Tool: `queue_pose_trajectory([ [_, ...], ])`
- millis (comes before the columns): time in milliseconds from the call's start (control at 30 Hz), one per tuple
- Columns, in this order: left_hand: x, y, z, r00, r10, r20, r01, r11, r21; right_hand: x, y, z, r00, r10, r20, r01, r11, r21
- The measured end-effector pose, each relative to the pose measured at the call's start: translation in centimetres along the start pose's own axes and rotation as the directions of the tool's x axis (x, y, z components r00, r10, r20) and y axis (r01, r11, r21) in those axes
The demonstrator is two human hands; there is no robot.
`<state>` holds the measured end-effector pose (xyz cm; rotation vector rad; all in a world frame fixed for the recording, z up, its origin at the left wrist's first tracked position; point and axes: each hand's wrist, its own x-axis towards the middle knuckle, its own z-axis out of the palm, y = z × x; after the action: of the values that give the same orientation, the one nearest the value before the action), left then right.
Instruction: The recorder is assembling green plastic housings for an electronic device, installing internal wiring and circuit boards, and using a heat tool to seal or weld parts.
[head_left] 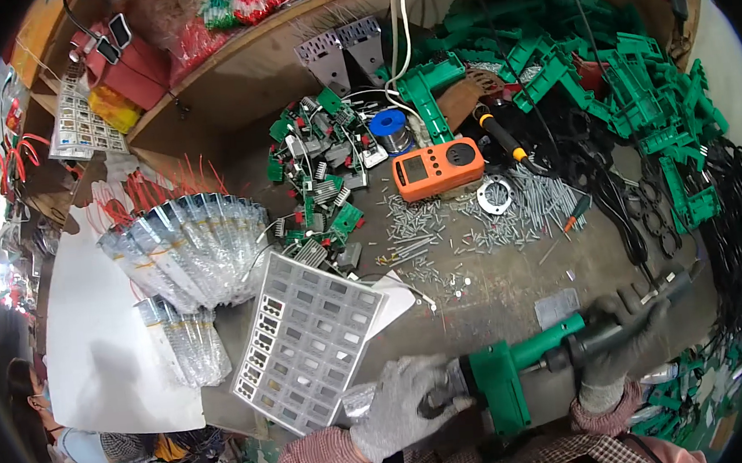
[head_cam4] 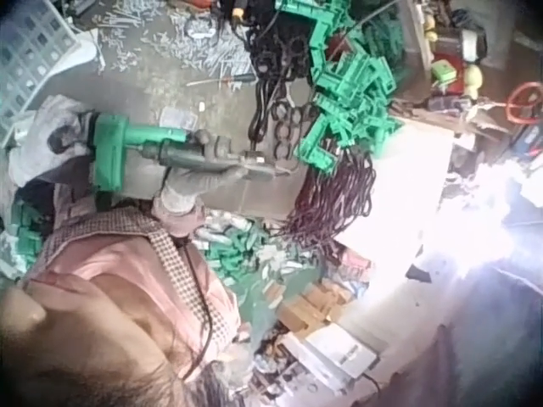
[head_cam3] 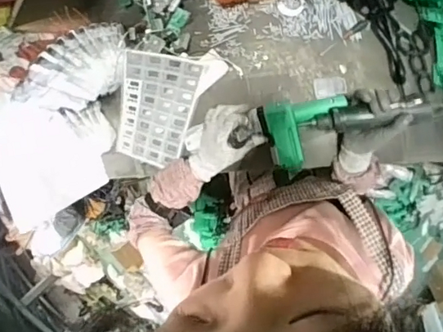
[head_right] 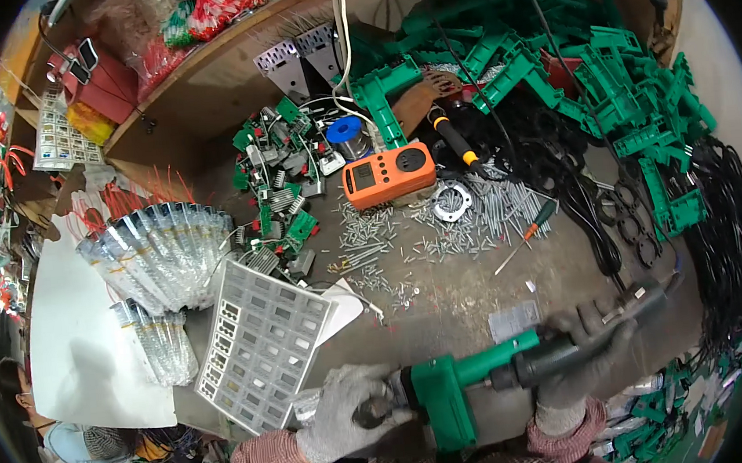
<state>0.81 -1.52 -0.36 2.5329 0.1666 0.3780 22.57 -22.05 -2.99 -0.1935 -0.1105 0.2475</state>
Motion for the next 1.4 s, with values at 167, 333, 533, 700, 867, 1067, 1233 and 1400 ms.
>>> queue_pose_trajectory([
  [167, 0.8, -3.1, -2.6, 0.947, -0.322, 0.016, 0.302, 0.866, -0.398, 2.2, -2.6, 3.3, 0.978, 0.174, -0.115, -0.206, 0.887, -0.414],
  [333, 4.1, -6.0, -2.5, 0.969, -0.237, -0.072, 0.242, 0.837, 0.491, 8.8, -12.6, 0.5, 0.972, 0.086, 0.221, 0.235, -0.248, -0.94],
  [533, 6.3, -6.7, -2.1, 0.958, -0.282, -0.056, 0.27, 0.816, 0.511, 10.3, -16.7, -2.0, 0.972, 0.053, 0.228, 0.139, -0.913, -0.383],
  [700, 8.8, -5.2, -2.4, 0.918, -0.397, -0.012, 0.344, 0.78, 0.523, 6.9, -8.9, 6.1, 0.823, 0.261, 0.504, 0.498, -0.759, -0.42],
  [867, 7.7, -7.9, -1.3, 0.968, -0.223, -0.113, 0.248, 0.808, 0.534, 3.9, 5.5, 8.7, 0.165, 0.865, 0.475, 0.849, 0.121, -0.515],
  [1067, 4.1, -12.3, -3.4, 0.878, -0.447, -0.171, 0.392, 0.877, -0.279, 4.3, 15.5, 7.4, 0.113, 0.988, 0.105, 0.773, -0.021, -0.634],
  [1233, -0.7, -8.6, -6.2, 0.991, -0.091, -0.094, 0.126, 0.854, 0.504, 3.7, 18.6, 6.7, 0.023, 0.928, 0.373, 0.985, 0.043, -0.167],
  [1400, -5.1, -14.1, -9.9, 0.95, -0.127, -0.286, 0.297, 0.651, 0.699, 2.0, 22.1, 5.8, -0.043, 0.91, 0.413, 0.994, -0.002, 0.107],
])
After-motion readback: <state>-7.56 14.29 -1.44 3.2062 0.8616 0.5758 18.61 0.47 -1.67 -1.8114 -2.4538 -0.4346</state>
